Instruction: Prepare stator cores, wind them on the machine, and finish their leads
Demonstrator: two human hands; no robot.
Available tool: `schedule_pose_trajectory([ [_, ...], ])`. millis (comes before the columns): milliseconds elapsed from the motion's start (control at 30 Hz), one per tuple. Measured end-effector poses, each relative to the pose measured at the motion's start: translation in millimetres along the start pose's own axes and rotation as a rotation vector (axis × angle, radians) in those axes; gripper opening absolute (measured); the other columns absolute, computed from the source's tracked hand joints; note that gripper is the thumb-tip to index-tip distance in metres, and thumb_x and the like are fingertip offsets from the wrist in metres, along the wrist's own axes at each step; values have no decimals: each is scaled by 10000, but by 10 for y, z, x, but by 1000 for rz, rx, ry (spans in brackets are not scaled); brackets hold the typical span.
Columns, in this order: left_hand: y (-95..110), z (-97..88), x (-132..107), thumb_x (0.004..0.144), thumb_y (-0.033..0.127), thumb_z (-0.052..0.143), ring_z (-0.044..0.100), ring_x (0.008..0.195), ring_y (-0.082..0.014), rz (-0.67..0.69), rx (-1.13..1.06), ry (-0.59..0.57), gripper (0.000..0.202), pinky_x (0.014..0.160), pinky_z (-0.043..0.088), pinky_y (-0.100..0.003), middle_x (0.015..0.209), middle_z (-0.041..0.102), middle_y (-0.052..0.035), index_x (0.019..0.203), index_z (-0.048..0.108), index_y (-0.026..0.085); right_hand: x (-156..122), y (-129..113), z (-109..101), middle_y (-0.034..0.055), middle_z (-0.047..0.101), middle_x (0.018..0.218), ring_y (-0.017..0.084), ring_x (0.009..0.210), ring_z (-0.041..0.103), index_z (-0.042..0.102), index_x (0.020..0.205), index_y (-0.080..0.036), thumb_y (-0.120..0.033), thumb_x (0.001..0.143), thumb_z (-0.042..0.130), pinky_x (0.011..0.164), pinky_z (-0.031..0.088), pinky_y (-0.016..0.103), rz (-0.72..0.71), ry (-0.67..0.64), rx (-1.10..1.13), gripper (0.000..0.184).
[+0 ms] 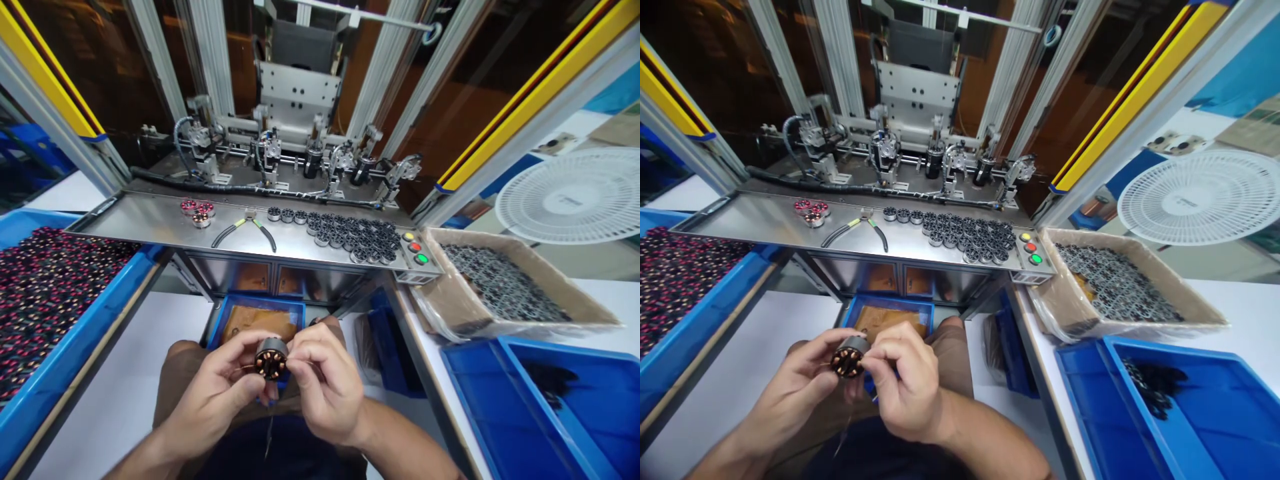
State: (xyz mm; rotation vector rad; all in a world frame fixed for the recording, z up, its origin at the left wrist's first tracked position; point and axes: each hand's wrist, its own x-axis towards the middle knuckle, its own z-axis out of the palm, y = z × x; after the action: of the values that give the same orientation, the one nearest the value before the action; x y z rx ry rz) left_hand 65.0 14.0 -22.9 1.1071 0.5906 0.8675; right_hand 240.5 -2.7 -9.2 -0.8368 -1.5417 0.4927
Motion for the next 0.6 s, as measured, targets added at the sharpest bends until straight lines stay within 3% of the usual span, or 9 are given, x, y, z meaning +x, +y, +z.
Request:
schedule_pose_trajectory([
  [133,-5,-5,33,872,314,644,642,632,-95,-17,24,30,302,599,524,-180,859,708,-10,1173,647,291,21,12,-34,48,597,776,138,732,578,600,890,-152,-27,831,574,642,480,259,-15,-40,-38,141],
  [267,-36,-45,24,886,277,628,657,665,-114,-19,34,32,300,625,535,-195,803,709,-15,1186,650,282,37,-4,-80,41,590,757,135,718,566,596,871,-153,-39,845,569,624,454,257,-10,-73,-125,120],
  [367,-67,-57,8,895,293,613,670,723,-141,8,-19,-12,352,664,553,-233,857,720,-44,1247,620,281,59,-37,-94,33,592,741,130,715,561,600,863,-154,-33,849,559,637,454,257,-9,-45,-150,128],
  [433,-81,-59,1,879,298,636,684,813,-168,47,-82,-39,371,684,564,-254,1002,715,-70,1250,617,295,74,-59,-89,24,594,731,125,710,558,603,866,-158,-29,850,559,639,456,255,0,-8,-152,138],
  [533,-68,-51,3,813,293,716,670,999,-210,119,-173,-23,227,801,565,-301,1267,627,-75,1037,688,268,86,-78,-73,17,594,730,125,704,561,605,864,-168,-35,852,565,634,465,259,43,21,-124,139],
  [600,-38,-32,14,762,288,766,637,1109,-228,160,-245,16,169,910,533,-339,1268,631,-50,876,651,236,83,-78,-68,20,593,733,130,705,568,604,845,-170,-47,854,571,632,475,265,69,13,-92,127],
])
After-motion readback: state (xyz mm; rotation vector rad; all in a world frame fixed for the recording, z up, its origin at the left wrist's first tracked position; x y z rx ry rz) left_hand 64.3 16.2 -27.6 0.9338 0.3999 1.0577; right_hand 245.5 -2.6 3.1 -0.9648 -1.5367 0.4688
